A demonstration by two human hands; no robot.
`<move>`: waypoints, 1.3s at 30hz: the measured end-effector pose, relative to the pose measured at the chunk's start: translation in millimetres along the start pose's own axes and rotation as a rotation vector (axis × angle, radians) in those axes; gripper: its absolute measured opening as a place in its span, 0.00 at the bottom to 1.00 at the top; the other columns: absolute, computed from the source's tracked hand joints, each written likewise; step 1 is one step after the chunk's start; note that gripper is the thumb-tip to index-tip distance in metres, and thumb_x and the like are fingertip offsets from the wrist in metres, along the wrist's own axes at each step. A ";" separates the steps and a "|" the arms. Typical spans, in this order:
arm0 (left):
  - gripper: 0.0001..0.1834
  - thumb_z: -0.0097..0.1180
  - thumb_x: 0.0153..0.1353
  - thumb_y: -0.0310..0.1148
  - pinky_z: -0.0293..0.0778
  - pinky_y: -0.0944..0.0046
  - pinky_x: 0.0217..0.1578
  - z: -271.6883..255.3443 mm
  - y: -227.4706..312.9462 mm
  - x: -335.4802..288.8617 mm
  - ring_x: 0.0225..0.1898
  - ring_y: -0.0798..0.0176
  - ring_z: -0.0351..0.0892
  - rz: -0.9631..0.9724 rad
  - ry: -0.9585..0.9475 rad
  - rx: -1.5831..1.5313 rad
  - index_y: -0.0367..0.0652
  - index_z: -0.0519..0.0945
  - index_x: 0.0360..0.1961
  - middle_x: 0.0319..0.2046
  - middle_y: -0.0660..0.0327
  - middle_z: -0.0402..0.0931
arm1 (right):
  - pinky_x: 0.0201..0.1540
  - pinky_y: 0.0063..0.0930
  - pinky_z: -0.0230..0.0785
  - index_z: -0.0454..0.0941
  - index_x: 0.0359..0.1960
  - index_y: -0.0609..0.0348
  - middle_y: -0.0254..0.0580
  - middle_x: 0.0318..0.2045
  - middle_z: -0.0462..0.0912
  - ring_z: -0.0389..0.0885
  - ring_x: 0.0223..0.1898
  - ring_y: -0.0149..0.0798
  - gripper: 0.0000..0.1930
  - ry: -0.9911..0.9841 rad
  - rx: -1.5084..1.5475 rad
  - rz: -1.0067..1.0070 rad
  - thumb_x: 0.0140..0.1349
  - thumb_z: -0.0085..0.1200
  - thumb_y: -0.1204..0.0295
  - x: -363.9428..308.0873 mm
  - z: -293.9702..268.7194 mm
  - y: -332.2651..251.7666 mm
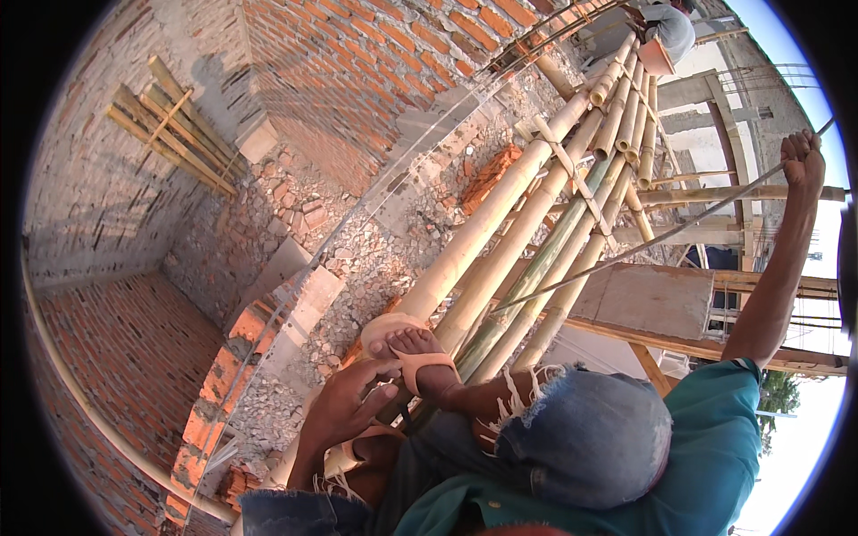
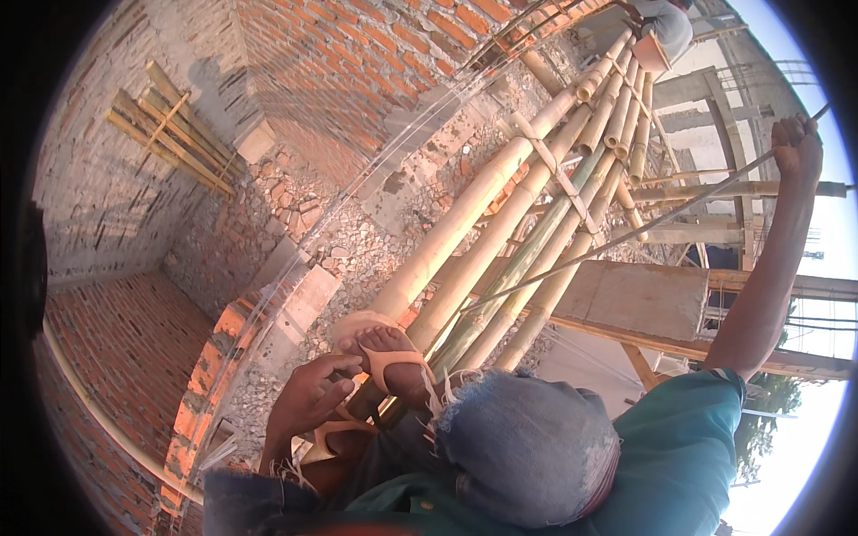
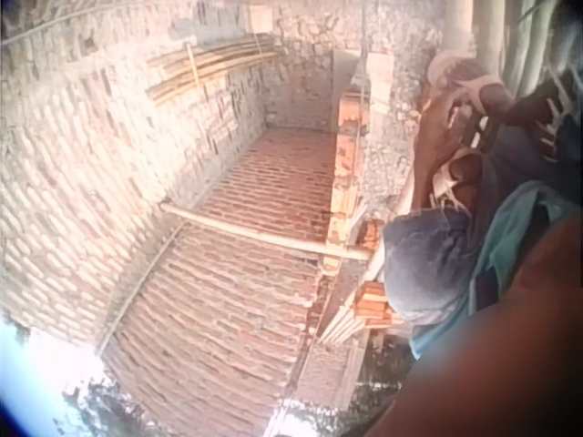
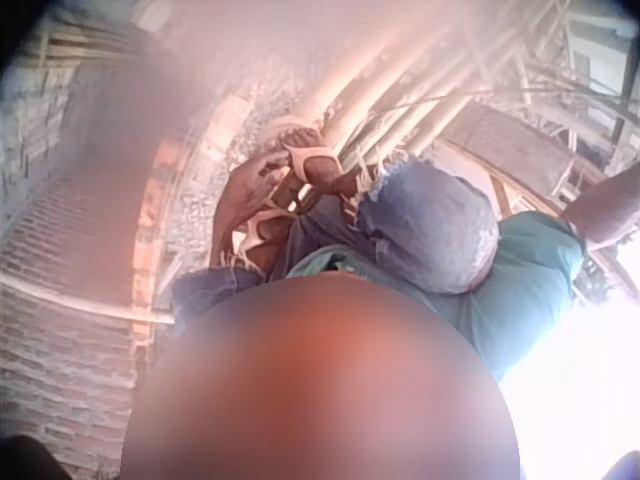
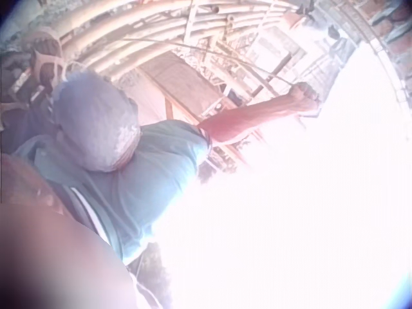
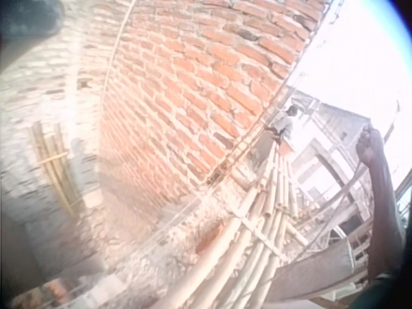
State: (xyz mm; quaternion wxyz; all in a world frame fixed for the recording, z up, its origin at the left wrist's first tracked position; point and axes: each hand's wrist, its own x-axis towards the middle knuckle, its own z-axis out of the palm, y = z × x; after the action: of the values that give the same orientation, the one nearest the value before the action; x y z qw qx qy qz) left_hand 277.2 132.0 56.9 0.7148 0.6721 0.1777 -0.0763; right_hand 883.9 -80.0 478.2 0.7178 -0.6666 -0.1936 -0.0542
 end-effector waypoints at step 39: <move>0.12 0.53 0.68 0.33 0.72 0.48 0.46 -65.9 -225.1 -226.6 0.44 0.44 0.76 -0.249 0.983 0.843 0.42 0.81 0.49 0.44 0.52 0.80 | 0.53 0.53 0.76 0.67 0.45 0.60 0.45 0.39 0.74 0.79 0.45 0.50 0.12 -0.389 0.320 1.061 0.79 0.34 0.64 -381.2 178.6 408.2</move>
State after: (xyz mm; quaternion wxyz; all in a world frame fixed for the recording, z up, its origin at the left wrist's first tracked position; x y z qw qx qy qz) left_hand -20.7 148.6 -74.7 0.2118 0.8254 0.5148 0.0942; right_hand 633.9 69.0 -30.9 0.6899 -0.5534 0.0327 0.4655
